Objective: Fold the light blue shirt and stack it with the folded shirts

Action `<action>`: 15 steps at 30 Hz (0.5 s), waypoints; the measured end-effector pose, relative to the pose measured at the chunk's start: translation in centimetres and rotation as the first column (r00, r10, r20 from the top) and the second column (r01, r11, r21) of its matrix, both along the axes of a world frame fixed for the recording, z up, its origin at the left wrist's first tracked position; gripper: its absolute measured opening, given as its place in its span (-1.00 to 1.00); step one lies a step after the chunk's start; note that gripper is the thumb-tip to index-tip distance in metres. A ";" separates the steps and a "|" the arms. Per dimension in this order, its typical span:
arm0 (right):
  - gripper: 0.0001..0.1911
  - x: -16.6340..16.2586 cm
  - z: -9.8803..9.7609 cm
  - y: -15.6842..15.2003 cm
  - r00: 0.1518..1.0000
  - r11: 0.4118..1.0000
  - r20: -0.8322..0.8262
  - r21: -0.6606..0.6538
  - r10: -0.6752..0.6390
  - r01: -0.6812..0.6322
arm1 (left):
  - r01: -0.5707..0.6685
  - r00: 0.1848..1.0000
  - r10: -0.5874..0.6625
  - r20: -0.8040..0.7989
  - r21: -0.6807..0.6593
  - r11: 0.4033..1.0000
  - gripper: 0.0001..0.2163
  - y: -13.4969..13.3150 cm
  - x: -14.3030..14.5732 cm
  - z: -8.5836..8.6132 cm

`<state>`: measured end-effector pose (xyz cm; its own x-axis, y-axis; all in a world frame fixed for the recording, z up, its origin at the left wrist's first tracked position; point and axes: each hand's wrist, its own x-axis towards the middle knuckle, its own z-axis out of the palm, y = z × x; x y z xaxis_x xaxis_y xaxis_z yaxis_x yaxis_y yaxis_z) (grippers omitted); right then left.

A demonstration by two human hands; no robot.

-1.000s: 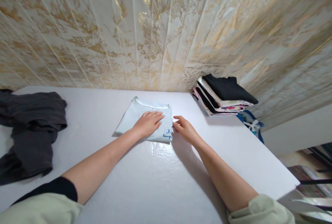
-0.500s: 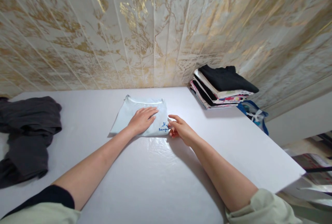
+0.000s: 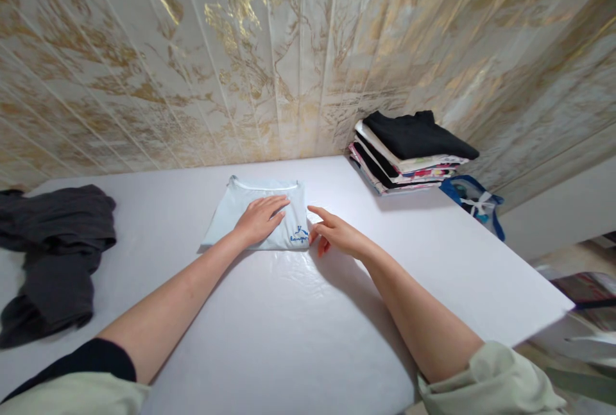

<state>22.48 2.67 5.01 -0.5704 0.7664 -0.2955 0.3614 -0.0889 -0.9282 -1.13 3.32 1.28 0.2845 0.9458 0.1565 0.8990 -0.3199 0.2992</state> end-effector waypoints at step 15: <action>-0.91 -0.5 -0.5 -0.5 0.990 0.991 0.048 -0.019 -0.130 0.131 | -0.001 1.000 0.001 0.014 0.000 1.000 -0.59 -0.2 0.1 0.2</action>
